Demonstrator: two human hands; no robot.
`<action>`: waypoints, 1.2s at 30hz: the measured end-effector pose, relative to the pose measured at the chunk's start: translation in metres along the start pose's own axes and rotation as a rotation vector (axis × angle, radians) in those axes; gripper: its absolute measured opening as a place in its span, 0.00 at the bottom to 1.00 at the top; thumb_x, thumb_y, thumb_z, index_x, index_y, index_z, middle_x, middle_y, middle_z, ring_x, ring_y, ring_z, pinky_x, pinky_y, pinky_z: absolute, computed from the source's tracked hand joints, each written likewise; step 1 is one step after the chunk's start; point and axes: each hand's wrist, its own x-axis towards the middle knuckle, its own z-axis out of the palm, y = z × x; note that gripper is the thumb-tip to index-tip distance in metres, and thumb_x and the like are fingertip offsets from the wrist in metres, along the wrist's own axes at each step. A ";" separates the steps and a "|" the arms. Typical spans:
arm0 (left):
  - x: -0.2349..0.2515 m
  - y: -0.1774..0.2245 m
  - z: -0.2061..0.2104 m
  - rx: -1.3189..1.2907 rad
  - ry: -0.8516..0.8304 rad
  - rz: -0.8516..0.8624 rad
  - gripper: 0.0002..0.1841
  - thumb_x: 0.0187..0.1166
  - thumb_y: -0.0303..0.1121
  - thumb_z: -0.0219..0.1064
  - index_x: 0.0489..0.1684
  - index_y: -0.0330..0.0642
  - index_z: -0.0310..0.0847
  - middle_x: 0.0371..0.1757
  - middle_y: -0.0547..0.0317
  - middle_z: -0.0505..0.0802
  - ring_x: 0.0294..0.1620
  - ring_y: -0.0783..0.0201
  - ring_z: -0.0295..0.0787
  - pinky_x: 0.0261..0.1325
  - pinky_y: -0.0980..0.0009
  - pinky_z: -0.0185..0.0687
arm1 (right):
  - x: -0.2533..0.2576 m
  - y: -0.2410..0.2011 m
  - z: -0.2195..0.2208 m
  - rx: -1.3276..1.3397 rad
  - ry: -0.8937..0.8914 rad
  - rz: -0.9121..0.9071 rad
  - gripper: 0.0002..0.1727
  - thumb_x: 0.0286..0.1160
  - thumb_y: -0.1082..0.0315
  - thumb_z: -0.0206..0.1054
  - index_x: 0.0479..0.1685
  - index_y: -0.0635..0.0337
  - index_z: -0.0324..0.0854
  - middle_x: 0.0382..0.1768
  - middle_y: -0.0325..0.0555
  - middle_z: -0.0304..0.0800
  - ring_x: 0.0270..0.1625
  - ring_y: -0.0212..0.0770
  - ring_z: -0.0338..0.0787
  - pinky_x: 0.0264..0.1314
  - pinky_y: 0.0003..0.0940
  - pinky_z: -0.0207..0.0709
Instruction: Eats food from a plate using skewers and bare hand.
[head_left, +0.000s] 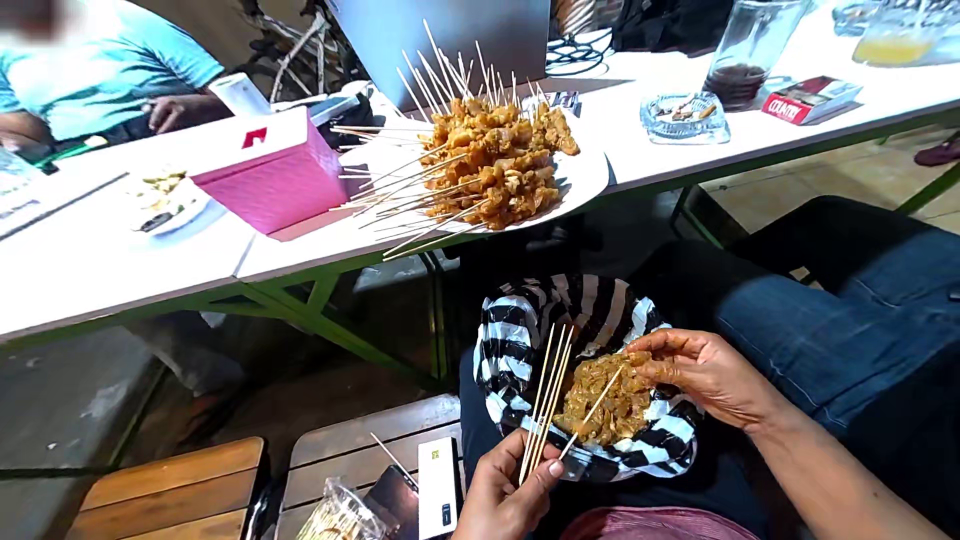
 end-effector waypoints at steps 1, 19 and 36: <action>0.000 -0.001 0.001 0.002 -0.002 -0.002 0.05 0.79 0.23 0.67 0.44 0.43 0.84 0.21 0.69 0.83 0.14 0.81 0.69 0.16 0.85 0.63 | 0.000 0.000 0.001 0.026 0.021 0.013 0.10 0.70 0.79 0.71 0.48 0.64 0.90 0.42 0.42 0.95 0.41 0.33 0.93 0.48 0.28 0.89; 0.002 -0.008 0.008 0.032 -0.015 0.026 0.04 0.77 0.24 0.69 0.41 0.43 0.85 0.21 0.69 0.84 0.14 0.82 0.70 0.16 0.85 0.63 | -0.006 -0.009 0.008 0.081 0.010 0.027 0.06 0.70 0.77 0.72 0.39 0.59 0.92 0.33 0.37 0.94 0.31 0.26 0.89 0.38 0.21 0.85; 0.002 -0.009 0.022 -0.095 0.034 0.032 0.04 0.77 0.23 0.69 0.41 0.42 0.86 0.20 0.69 0.84 0.13 0.82 0.69 0.16 0.85 0.63 | -0.015 -0.004 0.044 0.249 -0.102 0.185 0.05 0.65 0.78 0.74 0.32 0.56 0.91 0.32 0.37 0.94 0.29 0.24 0.87 0.33 0.20 0.82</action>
